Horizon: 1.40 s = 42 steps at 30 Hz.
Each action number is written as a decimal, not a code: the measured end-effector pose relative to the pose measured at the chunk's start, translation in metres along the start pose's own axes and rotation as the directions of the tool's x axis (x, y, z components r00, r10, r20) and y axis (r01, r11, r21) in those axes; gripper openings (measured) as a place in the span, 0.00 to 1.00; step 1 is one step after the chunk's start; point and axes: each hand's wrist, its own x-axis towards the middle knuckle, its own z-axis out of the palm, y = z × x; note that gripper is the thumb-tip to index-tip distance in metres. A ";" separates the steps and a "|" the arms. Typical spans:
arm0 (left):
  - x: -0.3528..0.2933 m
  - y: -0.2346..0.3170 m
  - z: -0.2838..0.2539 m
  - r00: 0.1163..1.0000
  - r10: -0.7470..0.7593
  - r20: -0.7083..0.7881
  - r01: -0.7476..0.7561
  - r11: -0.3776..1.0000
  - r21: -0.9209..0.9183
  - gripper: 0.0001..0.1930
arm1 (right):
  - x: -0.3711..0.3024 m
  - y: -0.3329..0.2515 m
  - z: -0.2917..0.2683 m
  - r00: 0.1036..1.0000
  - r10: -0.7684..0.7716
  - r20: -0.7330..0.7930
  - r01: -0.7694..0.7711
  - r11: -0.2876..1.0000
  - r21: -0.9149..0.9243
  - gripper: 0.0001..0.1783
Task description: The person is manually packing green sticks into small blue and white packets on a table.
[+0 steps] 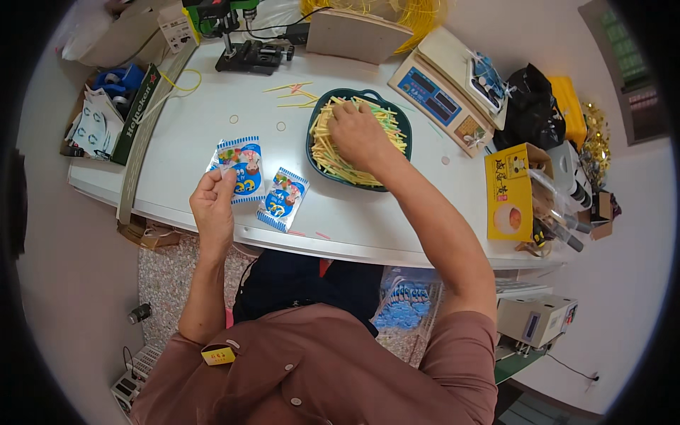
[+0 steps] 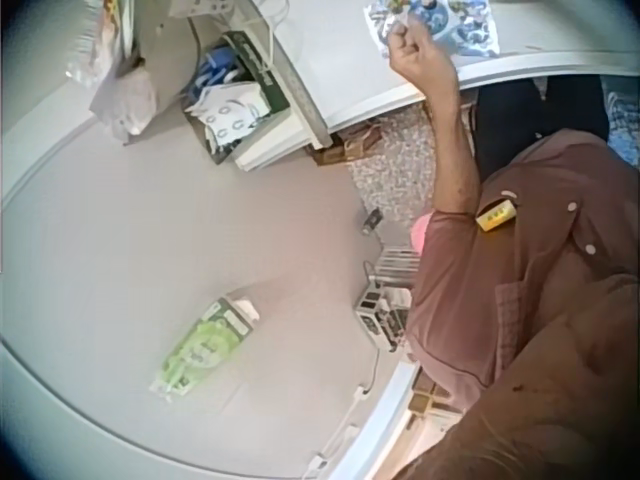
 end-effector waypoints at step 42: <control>0.130 0.022 0.206 0.951 0.060 0.303 0.013 0.972 -0.236 0.10 | -0.041 0.032 0.017 0.852 0.522 0.050 0.053 -0.181 0.982 0.18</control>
